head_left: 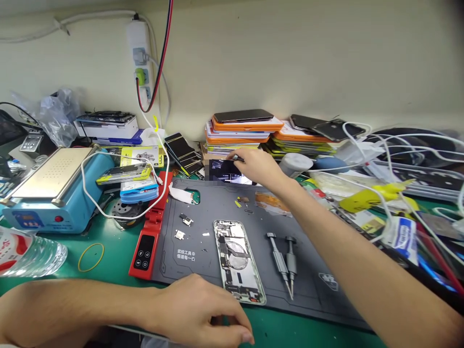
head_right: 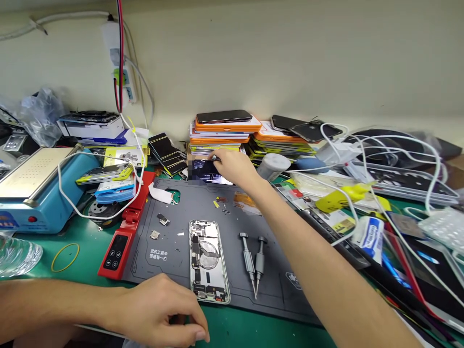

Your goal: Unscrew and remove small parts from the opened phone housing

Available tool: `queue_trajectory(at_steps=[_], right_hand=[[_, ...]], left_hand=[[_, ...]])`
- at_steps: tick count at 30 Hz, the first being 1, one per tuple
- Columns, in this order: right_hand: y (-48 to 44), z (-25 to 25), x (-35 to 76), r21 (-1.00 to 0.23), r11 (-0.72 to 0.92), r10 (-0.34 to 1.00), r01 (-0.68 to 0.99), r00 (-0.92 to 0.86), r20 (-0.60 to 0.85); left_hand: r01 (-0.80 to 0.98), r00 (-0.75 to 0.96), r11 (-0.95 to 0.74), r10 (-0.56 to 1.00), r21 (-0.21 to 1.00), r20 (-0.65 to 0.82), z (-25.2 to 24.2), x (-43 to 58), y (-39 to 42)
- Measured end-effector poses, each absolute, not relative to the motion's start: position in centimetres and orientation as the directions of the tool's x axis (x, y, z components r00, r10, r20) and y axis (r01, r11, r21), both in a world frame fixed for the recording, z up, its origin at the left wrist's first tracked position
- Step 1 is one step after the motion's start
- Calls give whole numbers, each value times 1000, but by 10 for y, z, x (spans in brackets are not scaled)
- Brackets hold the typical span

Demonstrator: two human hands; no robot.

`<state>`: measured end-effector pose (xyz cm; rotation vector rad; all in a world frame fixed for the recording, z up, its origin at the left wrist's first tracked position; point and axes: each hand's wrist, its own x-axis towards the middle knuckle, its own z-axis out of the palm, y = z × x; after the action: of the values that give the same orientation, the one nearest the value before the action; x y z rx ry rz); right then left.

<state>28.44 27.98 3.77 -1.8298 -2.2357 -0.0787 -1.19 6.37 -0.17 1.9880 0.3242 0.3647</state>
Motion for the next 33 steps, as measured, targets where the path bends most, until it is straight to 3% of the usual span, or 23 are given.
queue_trajectory(at_steps=[33], right_hand=[[290, 50, 291, -103, 254, 962, 962, -240, 133]], left_hand=[[75, 915, -414, 390, 907, 102, 0, -13, 64]])
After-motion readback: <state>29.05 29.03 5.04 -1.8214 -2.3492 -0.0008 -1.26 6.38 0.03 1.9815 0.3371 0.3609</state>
